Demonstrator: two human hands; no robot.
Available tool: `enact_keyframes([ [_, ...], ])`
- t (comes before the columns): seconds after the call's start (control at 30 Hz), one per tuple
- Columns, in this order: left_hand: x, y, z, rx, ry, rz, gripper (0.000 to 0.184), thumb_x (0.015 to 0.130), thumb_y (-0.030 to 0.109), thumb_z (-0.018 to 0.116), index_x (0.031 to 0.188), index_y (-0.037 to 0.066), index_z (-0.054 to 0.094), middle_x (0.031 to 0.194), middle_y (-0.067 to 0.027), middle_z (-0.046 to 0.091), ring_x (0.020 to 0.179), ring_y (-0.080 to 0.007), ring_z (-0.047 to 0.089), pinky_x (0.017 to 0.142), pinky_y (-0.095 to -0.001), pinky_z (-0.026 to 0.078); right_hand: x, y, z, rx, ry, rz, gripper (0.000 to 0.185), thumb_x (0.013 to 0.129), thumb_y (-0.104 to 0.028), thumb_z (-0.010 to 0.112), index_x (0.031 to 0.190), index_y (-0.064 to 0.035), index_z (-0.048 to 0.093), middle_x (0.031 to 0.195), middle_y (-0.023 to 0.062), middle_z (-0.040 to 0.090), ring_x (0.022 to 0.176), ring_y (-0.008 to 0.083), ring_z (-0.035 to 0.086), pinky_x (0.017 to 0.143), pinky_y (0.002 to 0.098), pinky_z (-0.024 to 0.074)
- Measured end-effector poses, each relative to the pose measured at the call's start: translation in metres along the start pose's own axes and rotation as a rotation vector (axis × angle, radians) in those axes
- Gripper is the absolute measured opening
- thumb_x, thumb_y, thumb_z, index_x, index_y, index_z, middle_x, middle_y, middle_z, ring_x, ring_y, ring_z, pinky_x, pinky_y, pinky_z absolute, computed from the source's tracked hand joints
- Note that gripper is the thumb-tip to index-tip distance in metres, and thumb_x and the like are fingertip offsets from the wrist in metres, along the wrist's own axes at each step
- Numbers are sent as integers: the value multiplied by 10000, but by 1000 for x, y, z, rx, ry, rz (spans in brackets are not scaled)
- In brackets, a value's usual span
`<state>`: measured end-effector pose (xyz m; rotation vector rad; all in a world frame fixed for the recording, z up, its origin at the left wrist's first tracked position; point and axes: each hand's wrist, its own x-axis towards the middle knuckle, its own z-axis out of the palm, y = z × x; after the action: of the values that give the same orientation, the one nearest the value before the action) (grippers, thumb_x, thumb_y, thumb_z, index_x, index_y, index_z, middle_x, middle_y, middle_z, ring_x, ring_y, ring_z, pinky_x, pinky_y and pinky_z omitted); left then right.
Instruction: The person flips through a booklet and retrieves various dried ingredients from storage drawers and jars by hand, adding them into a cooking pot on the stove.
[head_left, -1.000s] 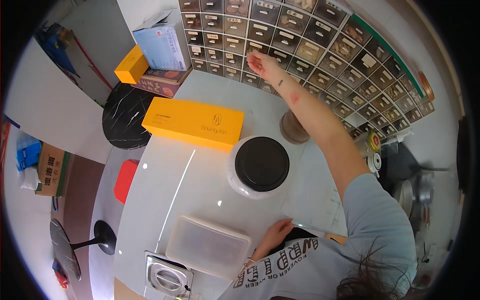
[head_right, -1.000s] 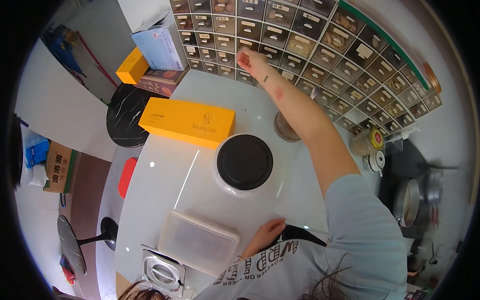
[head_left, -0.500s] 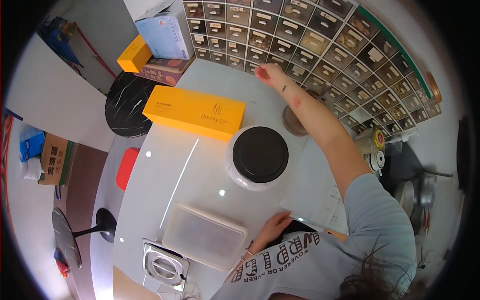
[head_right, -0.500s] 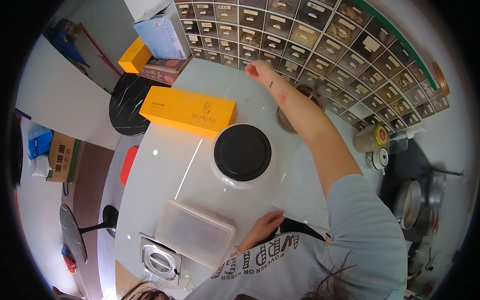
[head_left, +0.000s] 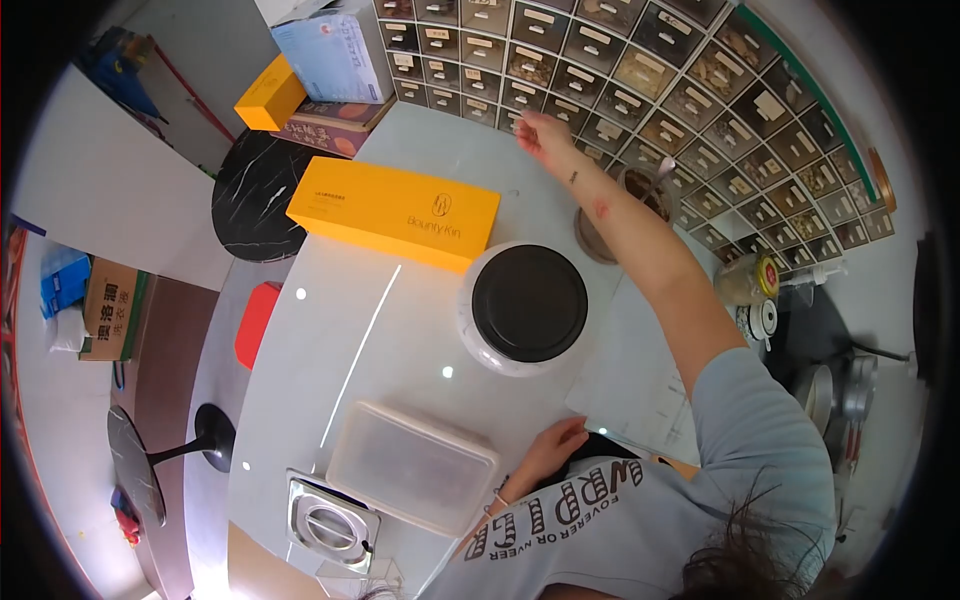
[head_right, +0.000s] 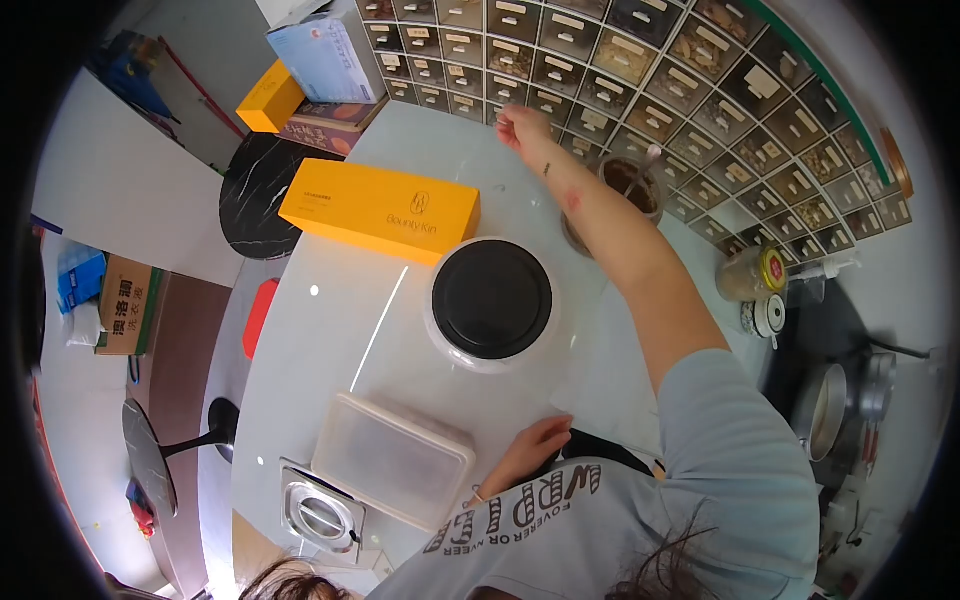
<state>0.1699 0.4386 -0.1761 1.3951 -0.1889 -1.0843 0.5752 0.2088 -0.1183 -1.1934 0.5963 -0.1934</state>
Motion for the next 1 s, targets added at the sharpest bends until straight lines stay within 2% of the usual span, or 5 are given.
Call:
enact_keyframes([
  [0.33, 0, 1, -1, -24, -24, 7, 422, 869, 227, 601, 1229, 25, 511, 1042, -126, 608, 967, -201, 586, 855, -289, 453, 16, 39, -39, 6, 301, 170, 213, 858, -159, 546, 1054, -77, 536, 930, 80, 623, 711, 192, 623, 557, 319, 531],
  [0.73, -3, 5, -2, -56, -45, -10, 434, 863, 188, 612, 1240, 10, 494, 1064, -113, 586, 973, -187, 572, 866, -281, 444, 2, 24, -80, 14, 526, -45, 97, 838, -103, 558, 922, -67, 589, 823, 72, 624, 633, 178, 606, 496, 301, 501],
  [0.87, -3, 8, -3, -71, -59, -30, 433, 863, 184, 612, 1238, 4, 492, 1065, -106, 584, 971, -182, 569, 867, -277, 442, 7, 18, -91, -3, 497, 32, 75, 831, -135, 600, 877, -77, 614, 798, 62, 627, 629, 166, 602, 504, 285, 499],
  [0.93, -2, 3, -1, -90, -61, -27, 437, 862, 189, 612, 1239, 3, 491, 1064, -102, 582, 971, -174, 565, 868, -273, 439, 8, 15, -85, 58, 179, 170, 99, 829, -166, 618, 881, -82, 615, 795, 52, 634, 646, 155, 601, 538, 262, 499],
  [1.0, -3, 2, 1, -65, -45, -23, 439, 862, 193, 613, 1239, 5, 491, 1063, -102, 582, 971, -172, 564, 867, -272, 439, 5, 8, -69, 90, 93, 147, 108, 831, -169, 617, 886, -76, 611, 801, 51, 640, 660, 152, 603, 560, 259, 501],
])
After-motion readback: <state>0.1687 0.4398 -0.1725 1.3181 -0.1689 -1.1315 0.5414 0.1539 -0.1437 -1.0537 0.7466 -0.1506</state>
